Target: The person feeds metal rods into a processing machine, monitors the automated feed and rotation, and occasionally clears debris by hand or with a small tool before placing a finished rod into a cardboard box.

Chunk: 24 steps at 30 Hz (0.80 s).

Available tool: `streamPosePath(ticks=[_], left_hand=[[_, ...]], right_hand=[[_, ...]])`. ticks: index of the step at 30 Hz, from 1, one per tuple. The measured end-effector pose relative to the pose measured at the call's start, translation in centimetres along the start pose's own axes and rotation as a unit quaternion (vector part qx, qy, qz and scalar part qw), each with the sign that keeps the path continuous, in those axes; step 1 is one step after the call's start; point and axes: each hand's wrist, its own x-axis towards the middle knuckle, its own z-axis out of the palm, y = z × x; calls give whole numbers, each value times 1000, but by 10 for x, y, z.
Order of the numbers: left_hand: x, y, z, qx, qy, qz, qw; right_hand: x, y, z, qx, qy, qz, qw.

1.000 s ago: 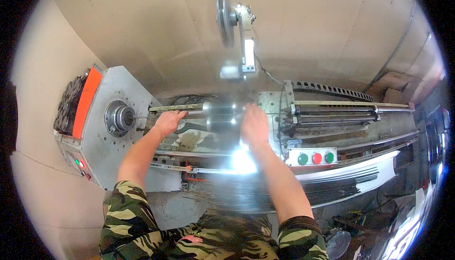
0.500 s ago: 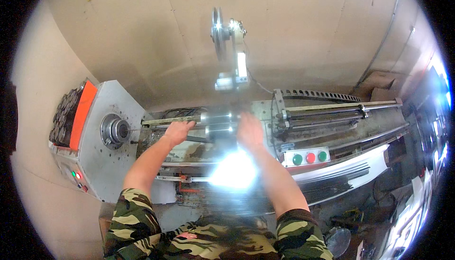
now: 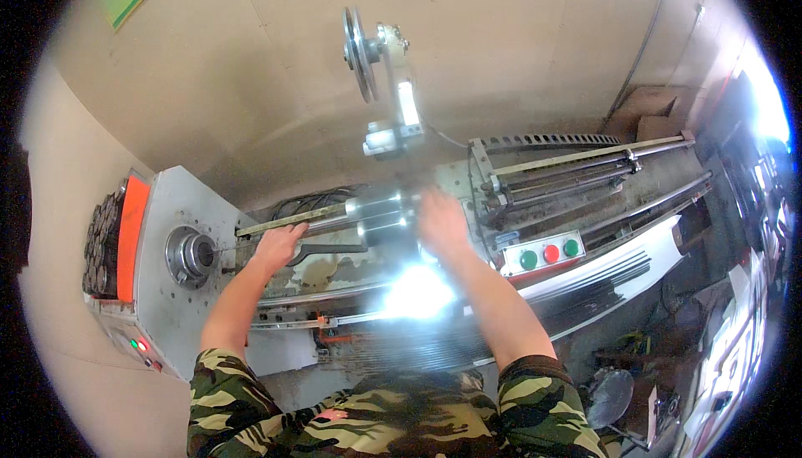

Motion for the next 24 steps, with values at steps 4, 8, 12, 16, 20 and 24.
streamPosePath(ticks=[4, 8, 12, 16, 20, 24], left_hand=[[0, -1, -5, 3, -37, -16, 999], [6, 6, -2, 1, -19, -1, 1000], [20, 23, -2, -1, -14, 12, 1000], [33, 40, -4, -17, -25, 11, 999], [44, 49, 7, -20, -5, 32, 999], [56, 66, 7, -22, -11, 38, 999]], right_hand=[[0, -2, -1, -14, -13, 26, 999], [0, 8, 6, 1, 31, -3, 1000], [1, 6, 5, -29, -11, 26, 999], [1, 6, 6, -13, 5, 29, 999], [1, 0, 1, -16, -5, 29, 999], [0, -8, -10, 1, -5, 30, 1000]])
